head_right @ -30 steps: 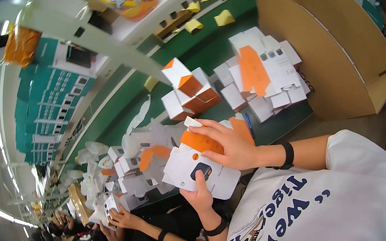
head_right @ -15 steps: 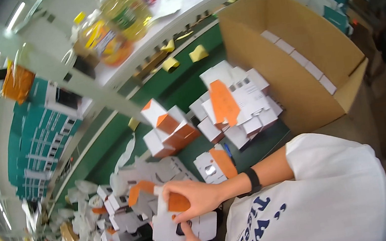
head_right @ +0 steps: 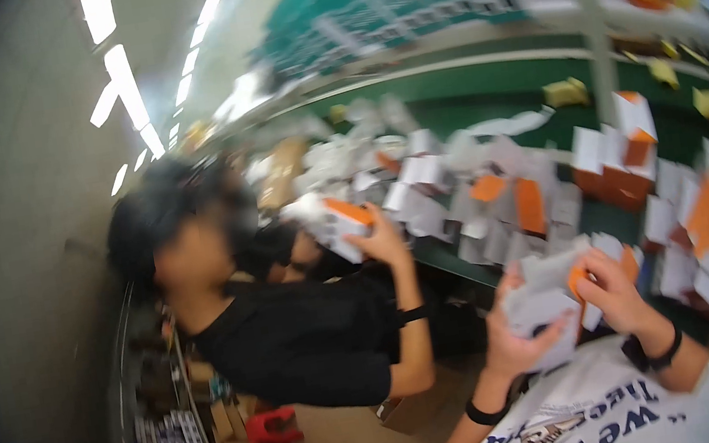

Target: The person assembles product packaging by picking up a box, inserting a manual and a speaker wrapped in a white bag, and closing the box before placing it into a larger cardboard container.

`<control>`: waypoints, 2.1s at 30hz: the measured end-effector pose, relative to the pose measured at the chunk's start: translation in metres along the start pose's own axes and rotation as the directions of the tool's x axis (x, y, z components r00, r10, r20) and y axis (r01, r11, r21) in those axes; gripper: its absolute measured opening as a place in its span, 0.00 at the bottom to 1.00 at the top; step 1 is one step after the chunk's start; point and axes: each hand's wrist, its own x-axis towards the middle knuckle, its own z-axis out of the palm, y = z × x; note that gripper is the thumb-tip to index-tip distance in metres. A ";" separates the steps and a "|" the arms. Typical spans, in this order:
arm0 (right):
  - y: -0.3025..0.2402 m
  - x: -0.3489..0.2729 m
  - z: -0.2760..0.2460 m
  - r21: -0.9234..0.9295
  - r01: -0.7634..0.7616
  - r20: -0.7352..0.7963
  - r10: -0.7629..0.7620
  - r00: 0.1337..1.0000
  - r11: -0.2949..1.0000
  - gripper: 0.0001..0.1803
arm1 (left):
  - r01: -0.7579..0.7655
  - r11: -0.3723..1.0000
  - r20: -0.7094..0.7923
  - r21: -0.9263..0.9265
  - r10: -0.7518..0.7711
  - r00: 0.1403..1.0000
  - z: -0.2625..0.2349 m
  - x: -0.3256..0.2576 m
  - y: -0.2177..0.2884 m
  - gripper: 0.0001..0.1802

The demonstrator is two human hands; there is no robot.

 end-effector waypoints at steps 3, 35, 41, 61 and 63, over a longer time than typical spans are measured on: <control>0.006 0.000 0.016 -0.005 0.000 0.125 0.001 0.992 1.000 0.20 | 0.027 0.993 -0.084 -0.116 -0.037 0.996 0.003 -0.005 0.014 0.62; -0.020 0.038 0.050 0.327 0.125 0.112 -0.170 0.979 0.937 0.22 | -0.127 0.990 -0.336 0.066 0.141 0.931 -0.003 -0.014 0.025 0.40; -0.020 0.042 0.054 0.293 0.207 0.019 -0.222 0.975 0.934 0.14 | -0.120 0.992 -0.386 0.043 0.128 0.914 0.004 -0.016 0.022 0.39; -0.008 0.050 0.045 0.690 -0.152 0.354 -0.147 0.923 0.708 0.27 | -0.091 0.996 -0.292 0.016 0.092 0.952 -0.015 -0.013 0.008 0.34; -0.009 0.047 0.045 0.481 0.129 0.178 -0.240 0.954 0.867 0.22 | -0.109 0.994 -0.264 0.001 0.105 0.959 -0.018 -0.011 0.006 0.35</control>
